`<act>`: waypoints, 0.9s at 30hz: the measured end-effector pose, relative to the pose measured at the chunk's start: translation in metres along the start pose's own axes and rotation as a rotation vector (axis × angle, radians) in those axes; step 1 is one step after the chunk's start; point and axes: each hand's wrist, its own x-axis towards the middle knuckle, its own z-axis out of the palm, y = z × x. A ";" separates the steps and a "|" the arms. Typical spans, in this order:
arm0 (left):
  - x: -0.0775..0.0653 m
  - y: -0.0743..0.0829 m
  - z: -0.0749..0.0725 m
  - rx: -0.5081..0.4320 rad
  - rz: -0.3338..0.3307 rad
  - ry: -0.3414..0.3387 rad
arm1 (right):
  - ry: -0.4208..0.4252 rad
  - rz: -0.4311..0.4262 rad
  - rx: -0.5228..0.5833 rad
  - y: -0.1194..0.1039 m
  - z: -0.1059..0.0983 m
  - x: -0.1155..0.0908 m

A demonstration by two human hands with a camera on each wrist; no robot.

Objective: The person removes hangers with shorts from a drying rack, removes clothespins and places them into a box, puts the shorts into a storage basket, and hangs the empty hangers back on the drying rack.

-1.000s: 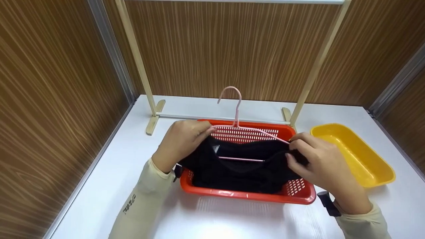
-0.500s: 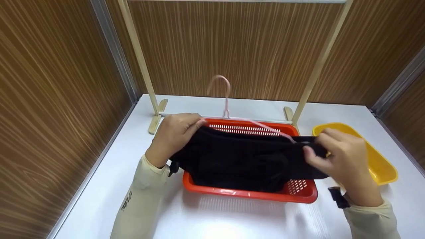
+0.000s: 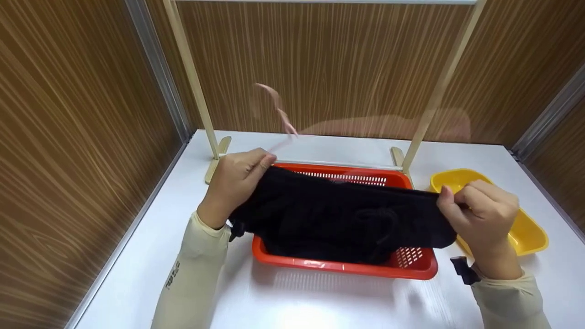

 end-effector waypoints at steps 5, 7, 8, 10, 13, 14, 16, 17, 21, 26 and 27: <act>0.001 0.006 0.002 0.042 0.004 -0.009 | -0.115 -0.049 -0.034 -0.002 0.003 -0.003; 0.002 0.008 0.005 0.056 0.012 -0.035 | -0.144 -0.072 -0.045 -0.001 0.004 -0.004; 0.002 0.009 0.006 0.064 0.016 -0.045 | -0.158 -0.081 -0.050 -0.001 0.003 -0.005; 0.003 0.011 0.008 0.081 0.025 -0.063 | -0.190 -0.090 -0.060 0.001 0.002 -0.006; 0.004 0.012 0.011 0.116 0.038 -0.084 | -0.263 -0.101 -0.106 0.006 0.000 -0.008; 0.004 0.013 0.012 0.132 0.042 -0.092 | -0.291 -0.104 -0.126 0.007 -0.001 -0.008; 0.004 0.013 0.015 0.155 0.048 -0.108 | -0.341 -0.108 -0.161 0.010 -0.001 -0.009; 0.004 0.014 0.015 0.165 0.051 -0.116 | -0.365 -0.111 -0.174 0.011 -0.001 -0.009; 0.004 0.013 0.019 0.190 0.052 -0.144 | -0.424 -0.129 -0.183 0.013 -0.001 -0.012; 0.002 0.013 0.022 0.188 0.064 -0.176 | -0.388 -0.152 -0.145 0.010 0.003 -0.012; 0.002 0.014 0.023 0.188 0.072 -0.187 | -0.361 -0.145 -0.129 0.008 0.005 -0.011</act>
